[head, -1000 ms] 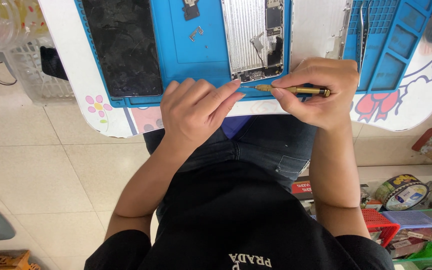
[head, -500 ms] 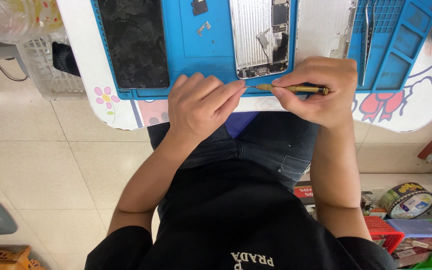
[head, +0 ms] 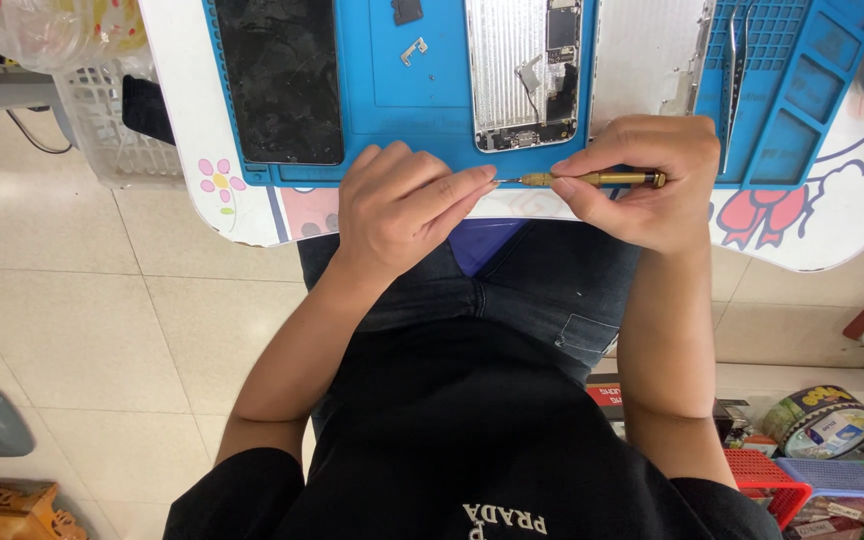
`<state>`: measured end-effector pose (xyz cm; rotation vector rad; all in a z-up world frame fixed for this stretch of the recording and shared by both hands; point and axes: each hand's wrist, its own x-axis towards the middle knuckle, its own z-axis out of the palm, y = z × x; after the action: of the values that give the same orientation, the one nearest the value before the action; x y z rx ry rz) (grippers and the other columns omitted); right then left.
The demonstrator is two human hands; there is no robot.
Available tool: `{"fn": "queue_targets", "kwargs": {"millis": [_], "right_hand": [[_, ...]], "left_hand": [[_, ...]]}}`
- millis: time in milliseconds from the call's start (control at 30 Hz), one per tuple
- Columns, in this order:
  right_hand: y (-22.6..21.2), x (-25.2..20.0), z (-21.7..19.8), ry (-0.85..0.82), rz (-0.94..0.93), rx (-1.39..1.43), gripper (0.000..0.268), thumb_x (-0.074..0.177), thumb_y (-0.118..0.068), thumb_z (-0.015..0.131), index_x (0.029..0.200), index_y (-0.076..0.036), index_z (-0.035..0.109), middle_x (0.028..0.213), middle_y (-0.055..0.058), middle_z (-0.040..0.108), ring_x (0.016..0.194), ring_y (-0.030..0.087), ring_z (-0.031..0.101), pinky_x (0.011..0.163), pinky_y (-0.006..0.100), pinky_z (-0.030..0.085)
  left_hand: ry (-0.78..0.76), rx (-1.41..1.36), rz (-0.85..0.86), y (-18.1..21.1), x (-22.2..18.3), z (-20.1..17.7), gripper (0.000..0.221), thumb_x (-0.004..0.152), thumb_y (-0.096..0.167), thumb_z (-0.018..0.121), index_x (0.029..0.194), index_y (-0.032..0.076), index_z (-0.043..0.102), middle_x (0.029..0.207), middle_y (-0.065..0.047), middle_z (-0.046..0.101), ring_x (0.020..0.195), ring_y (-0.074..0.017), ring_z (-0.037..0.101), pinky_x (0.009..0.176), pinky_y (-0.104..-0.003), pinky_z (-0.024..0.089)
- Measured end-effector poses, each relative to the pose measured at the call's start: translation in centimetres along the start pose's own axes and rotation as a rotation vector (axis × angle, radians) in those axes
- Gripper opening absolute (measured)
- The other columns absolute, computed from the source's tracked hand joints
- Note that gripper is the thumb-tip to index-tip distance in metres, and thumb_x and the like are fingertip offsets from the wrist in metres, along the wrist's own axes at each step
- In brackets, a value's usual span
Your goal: Replacing internal components and reassembling a mobile phone.
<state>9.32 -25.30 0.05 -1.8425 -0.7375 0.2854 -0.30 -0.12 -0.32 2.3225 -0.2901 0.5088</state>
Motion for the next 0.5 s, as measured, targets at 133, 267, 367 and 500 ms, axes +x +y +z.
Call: {"fn": "queue_targets", "kwargs": {"millis": [133, 267, 367, 500], "right_hand": [[-0.02, 0.01, -0.12, -0.014, 0.0, -0.001, 0.012, 0.088, -0.005, 0.086, 0.095, -0.001, 0.077, 0.082, 0.01, 0.074, 0.069, 0.014, 0.072, 0.061, 0.02, 0.05], [0.02, 0.06, -0.07, -0.017, 0.006, 0.002, 0.012, 0.088, -0.005, 0.086, 0.095, -0.001, 0.077, 0.082, 0.01, 0.074, 0.069, 0.014, 0.072, 0.06, 0.02, 0.05], [-0.01, 0.14, -0.11, -0.027, -0.004, 0.007, 0.012, 0.088, -0.005, 0.087, 0.094, -0.001, 0.077, 0.082, 0.01, 0.074, 0.068, 0.014, 0.071, 0.06, 0.02, 0.05], [-0.21, 0.34, -0.15, -0.046, -0.003, 0.014, 0.011, 0.085, -0.005, 0.087, 0.092, -0.001, 0.078, 0.083, 0.009, 0.073, 0.064, 0.014, 0.069, 0.055, 0.021, 0.047]], "left_hand": [[0.007, 0.003, -0.015, -0.2, -0.34, 0.43, 0.021, 0.089, 0.024, 0.091, 0.108, 0.021, 0.08, 0.072, 0.01, 0.058, 0.065, -0.0103, 0.048, 0.06, -0.031, 0.029], [-0.036, 0.035, -0.022, 0.06, -0.14, 0.18, 0.029, 0.092, 0.024, 0.089, 0.119, 0.022, 0.079, 0.072, 0.01, 0.056, 0.065, -0.0101, 0.047, 0.061, -0.031, 0.03], [-0.077, 0.058, -0.005, 0.11, -0.23, 0.06, 0.031, 0.093, 0.021, 0.087, 0.123, 0.025, 0.079, 0.071, 0.009, 0.052, 0.066, -0.0104, 0.047, 0.062, -0.031, 0.031], [-0.126, 0.062, 0.023, -0.02, -0.41, 0.18, 0.028, 0.092, 0.018, 0.083, 0.118, 0.027, 0.08, 0.074, 0.009, 0.052, 0.069, -0.0106, 0.049, 0.064, -0.031, 0.031]]}}
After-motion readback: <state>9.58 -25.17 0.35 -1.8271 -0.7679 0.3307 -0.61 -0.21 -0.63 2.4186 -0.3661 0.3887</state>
